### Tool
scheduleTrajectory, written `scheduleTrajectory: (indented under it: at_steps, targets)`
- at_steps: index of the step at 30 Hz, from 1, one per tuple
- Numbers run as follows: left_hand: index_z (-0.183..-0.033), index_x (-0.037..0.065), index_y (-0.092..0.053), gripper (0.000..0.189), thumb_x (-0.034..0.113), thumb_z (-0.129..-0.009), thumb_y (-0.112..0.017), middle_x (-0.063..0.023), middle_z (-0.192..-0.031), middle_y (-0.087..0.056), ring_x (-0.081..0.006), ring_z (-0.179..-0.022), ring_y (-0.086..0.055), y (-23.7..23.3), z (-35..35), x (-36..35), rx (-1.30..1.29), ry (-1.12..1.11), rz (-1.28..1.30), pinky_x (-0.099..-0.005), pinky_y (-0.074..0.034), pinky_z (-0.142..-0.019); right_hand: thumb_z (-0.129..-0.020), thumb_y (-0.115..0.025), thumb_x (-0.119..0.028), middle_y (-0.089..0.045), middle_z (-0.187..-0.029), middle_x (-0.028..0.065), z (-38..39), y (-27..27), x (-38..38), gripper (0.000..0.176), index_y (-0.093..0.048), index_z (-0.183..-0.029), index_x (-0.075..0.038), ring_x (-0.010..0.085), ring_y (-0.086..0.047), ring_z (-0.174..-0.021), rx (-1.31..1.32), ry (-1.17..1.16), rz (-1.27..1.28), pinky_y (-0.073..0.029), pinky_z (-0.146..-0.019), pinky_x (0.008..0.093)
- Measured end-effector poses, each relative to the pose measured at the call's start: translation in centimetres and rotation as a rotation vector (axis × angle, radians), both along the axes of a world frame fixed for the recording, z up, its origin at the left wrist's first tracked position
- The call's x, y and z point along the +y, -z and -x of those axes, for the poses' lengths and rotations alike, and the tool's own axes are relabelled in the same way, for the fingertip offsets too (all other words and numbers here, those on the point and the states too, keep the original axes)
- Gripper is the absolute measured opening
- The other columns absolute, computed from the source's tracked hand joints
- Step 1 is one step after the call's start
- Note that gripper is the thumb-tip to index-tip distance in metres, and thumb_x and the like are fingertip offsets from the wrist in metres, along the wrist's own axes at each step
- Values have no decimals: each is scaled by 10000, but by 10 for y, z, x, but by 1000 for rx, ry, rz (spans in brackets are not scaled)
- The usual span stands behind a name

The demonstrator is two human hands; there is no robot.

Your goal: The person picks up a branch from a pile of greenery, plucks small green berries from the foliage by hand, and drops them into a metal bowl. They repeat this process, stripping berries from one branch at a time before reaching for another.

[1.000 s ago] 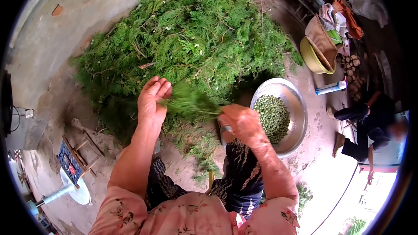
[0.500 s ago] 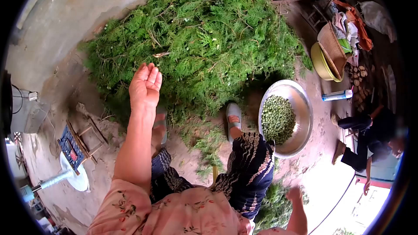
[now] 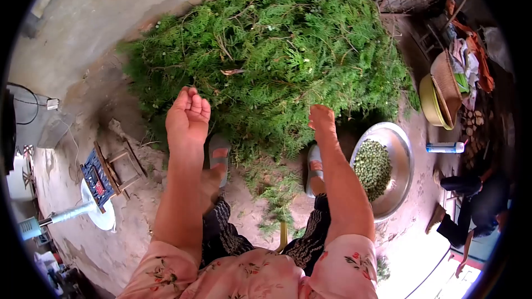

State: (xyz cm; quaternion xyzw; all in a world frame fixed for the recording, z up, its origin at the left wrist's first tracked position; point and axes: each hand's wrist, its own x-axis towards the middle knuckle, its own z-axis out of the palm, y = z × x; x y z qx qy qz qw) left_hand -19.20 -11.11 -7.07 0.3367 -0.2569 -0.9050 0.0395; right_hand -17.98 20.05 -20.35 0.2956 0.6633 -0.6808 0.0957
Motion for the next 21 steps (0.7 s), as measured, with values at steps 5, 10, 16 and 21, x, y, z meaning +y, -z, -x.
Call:
scheduleTrajectory:
  at_steps: [5,10,16,21]
  targets:
    - [-971,73,-553,109,130,-878,-543,2,-827,-596,-96,-679,-549,-7,1,-16,11,-105,-18,-280,-457,-701,-833,-609,-271,-547,-1042,144,35,34,-23,407,-491,-1150,-44,277,-572,-861,-102,354,171,-486,-705,418]
    - [-948,62,-548,84,117,-886,-535,-10,-785,-611,-92,-614,-552,-3,3,-25,34,-34,-67,-284,-466,-661,-873,-567,-225,-570,-826,96,59,53,-13,172,-543,-927,-64,250,-558,-707,-42,518,526,-476,-705,460]
    - [-953,79,-564,99,133,-870,-557,2,-813,-607,-109,-688,-566,2,-2,-13,135,186,-41,-270,-477,-683,-864,-570,-162,-547,-658,61,38,-21,-50,141,-552,-766,-62,209,-533,-580,34,409,441,-477,-592,418]
    - [-987,56,-565,275,226,-794,-661,-82,-987,-615,-197,-905,-593,-4,-23,33,-61,597,139,-330,-460,-772,-816,-590,-100,-542,-592,67,-9,-84,-101,134,-548,-722,-14,166,-531,-504,82,318,388,-456,-469,289]
